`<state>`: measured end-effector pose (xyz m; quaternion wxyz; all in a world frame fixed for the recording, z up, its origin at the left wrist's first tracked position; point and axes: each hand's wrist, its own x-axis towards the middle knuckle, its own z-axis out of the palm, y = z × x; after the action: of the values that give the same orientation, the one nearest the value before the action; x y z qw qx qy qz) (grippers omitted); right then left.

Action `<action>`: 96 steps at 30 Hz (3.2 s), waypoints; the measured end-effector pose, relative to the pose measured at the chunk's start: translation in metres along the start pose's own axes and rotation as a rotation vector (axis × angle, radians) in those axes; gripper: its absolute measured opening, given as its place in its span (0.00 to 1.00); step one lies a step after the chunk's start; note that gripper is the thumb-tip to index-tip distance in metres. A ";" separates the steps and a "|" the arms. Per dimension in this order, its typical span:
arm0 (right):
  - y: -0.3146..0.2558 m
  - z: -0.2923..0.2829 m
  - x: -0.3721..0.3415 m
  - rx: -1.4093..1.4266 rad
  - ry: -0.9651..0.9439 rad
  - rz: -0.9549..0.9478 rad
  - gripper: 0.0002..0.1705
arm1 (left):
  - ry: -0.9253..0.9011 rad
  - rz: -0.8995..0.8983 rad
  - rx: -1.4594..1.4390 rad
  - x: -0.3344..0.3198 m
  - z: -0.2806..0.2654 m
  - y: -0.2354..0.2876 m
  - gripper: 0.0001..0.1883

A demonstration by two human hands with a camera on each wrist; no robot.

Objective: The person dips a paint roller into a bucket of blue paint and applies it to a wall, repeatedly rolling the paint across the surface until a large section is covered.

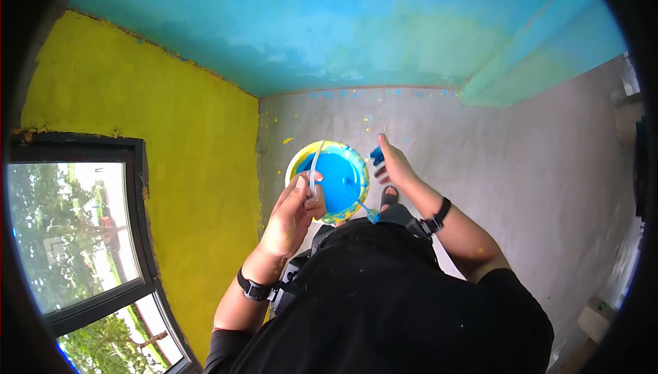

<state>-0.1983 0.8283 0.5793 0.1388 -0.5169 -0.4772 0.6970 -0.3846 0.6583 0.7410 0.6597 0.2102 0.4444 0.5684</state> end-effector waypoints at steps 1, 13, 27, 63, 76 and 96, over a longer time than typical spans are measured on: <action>-0.012 -0.010 -0.014 -0.177 -0.040 -0.020 0.48 | -0.005 0.013 -0.004 0.003 -0.001 -0.001 0.22; -0.066 0.033 -0.070 -1.168 -0.114 -0.374 0.22 | 0.049 0.101 0.043 0.038 -0.015 -0.002 0.26; -0.053 -0.033 0.019 -1.079 -0.104 -0.418 0.20 | -0.065 -0.008 0.206 0.109 0.002 -0.001 0.32; -0.181 -0.076 0.036 -1.077 0.344 -1.135 0.09 | -0.099 -0.001 0.166 0.246 0.009 0.170 0.39; -0.331 -0.158 0.077 -1.117 0.540 -1.406 0.04 | -0.087 0.159 -0.084 0.270 0.037 0.243 0.39; -0.274 -0.199 0.219 -0.575 0.609 -0.936 0.12 | 0.248 0.123 -0.126 0.283 -0.016 0.219 0.40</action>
<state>-0.2045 1.2212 0.6699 0.4146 -0.4451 -0.7604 0.2277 -0.5333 0.9781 0.8059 0.5758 0.1234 0.4721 0.6561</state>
